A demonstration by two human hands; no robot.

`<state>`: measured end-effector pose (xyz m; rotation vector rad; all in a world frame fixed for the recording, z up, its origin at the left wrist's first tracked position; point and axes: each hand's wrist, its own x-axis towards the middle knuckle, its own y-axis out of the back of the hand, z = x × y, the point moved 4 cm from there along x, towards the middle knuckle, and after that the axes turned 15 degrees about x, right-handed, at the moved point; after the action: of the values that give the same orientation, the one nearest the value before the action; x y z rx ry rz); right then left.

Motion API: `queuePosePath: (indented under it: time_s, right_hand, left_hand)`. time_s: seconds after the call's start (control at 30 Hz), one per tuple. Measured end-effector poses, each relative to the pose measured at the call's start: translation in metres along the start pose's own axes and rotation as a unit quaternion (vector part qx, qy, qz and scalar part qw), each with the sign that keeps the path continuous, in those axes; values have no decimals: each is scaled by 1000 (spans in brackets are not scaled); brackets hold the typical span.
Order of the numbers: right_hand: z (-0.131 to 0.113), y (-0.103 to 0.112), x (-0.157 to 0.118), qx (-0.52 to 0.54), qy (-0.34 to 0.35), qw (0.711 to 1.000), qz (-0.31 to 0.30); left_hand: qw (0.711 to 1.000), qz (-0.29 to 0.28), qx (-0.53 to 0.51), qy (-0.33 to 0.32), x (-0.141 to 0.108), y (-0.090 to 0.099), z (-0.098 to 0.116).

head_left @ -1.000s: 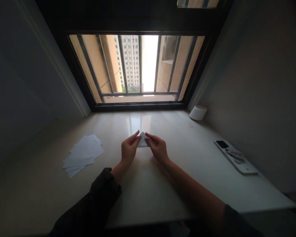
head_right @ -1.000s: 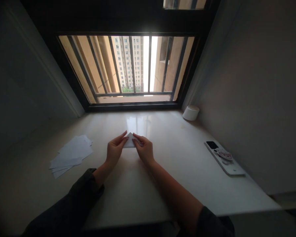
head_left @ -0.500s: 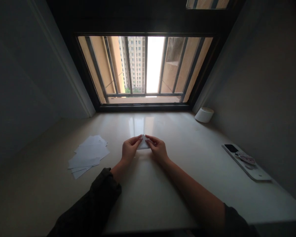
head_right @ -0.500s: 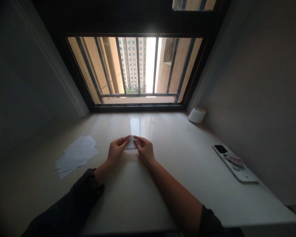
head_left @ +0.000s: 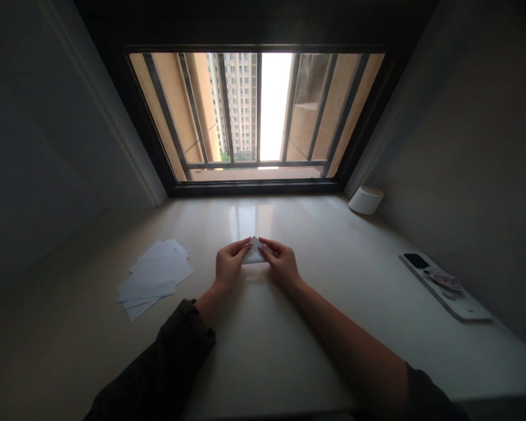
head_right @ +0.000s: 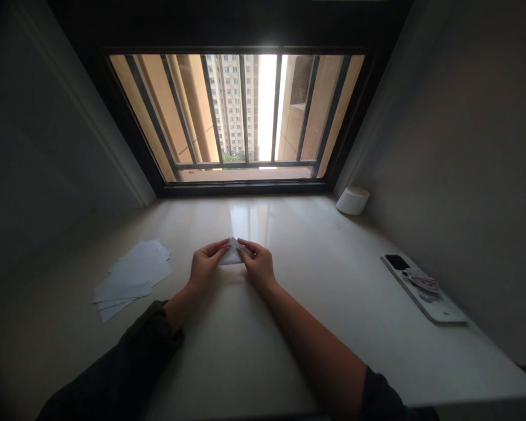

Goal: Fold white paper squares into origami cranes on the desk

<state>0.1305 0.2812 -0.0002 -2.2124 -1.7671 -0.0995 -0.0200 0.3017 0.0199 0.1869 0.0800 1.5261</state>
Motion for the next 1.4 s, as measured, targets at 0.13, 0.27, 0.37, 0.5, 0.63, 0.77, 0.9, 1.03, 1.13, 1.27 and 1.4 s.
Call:
queuePosePath:
  time_s: [0.13,0.27,0.37,0.5,0.63,0.77,0.9,1.03,1.13,1.27,1.4]
  right_hand:
    - [-1,-1,-1,3,1,1000,5]
    - [-2,0,-1,11,4,1000,13]
    - [-3,0,-1,9,7,1000,17]
    - [-5,0,-1,21,18,999,20]
    - [-7,-2,-2,53,12,998,27]
    - [-9,-4,-4,68,1,997,34]
    - [-13,0,-3,71,-13,996,55]
    - [-15,5,-1,100,-42,991,77]
    - [-14,3,-4,131,-68,983,108]
    - [-10,-14,-12,187,-118,971,93]
    - [-11,-25,-16,191,-130,971,70]
  left_hand:
    - [1000,11,-2,-6,0,1,-1]
    - [1000,17,-4,-7,0,1,-2]
    - [1000,15,4,-19,-1,0,0]
    - [999,10,28,-42,-1,0,2]
    - [999,14,23,-47,-1,0,2]
    - [998,29,30,-48,-1,1,4]
    - [1000,5,19,-21,0,3,5]
    - [999,-36,0,31,1,2,4]
    - [998,5,-39,52,0,1,3]
    - [992,57,-100,61,-7,-5,1]
    - [987,70,-124,72,-14,-10,0]
